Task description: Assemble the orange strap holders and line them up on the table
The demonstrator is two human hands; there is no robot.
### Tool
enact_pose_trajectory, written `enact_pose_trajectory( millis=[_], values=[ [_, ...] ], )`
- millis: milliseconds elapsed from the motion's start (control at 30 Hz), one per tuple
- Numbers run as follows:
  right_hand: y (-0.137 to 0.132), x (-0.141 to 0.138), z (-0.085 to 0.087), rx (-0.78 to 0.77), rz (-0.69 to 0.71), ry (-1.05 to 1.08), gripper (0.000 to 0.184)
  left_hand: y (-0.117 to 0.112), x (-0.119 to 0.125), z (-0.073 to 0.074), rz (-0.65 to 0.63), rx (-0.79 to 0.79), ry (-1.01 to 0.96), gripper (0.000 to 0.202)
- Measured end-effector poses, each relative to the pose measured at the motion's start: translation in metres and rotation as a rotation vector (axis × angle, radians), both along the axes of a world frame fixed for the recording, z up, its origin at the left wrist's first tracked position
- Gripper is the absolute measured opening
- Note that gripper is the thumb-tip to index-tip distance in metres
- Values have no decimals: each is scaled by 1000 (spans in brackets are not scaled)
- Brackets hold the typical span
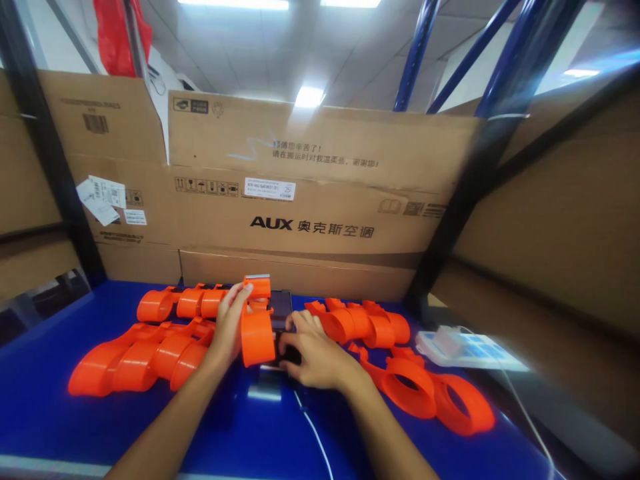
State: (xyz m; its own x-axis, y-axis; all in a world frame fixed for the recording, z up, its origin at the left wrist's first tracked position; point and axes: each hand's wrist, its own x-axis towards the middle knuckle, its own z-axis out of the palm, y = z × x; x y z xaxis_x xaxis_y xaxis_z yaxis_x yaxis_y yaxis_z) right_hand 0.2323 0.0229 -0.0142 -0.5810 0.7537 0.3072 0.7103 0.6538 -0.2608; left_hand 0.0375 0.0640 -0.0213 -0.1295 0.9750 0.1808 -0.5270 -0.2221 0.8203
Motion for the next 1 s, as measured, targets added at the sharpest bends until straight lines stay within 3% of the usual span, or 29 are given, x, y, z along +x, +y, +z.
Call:
enact_pose_trajectory(
  millis=[133, 400, 567, 700, 867, 1000],
  values=[
    [-7, -6, -2, -72, 53, -131, 24, -4, 2, 2, -11, -14, -32, 43],
    [-10, -19, -9, -53, 67, -203, 20, -2, 5, -1, -31, -19, -7, 47],
    [-3, -4, -4, -84, 49, -50, 15, -3, 4, -3, -52, -25, 23, 44],
    [7, 14, 3, -139, -54, 188, 6, -2, 4, -5, -31, 12, 104, 46],
    [16, 26, 10, 131, -215, 504, 12, -4, 9, -5, -65, 54, 219, 46],
    [16, 24, 12, 272, -254, 572, 23, -8, 14, -4, -119, 85, 268, 44]
  ],
)
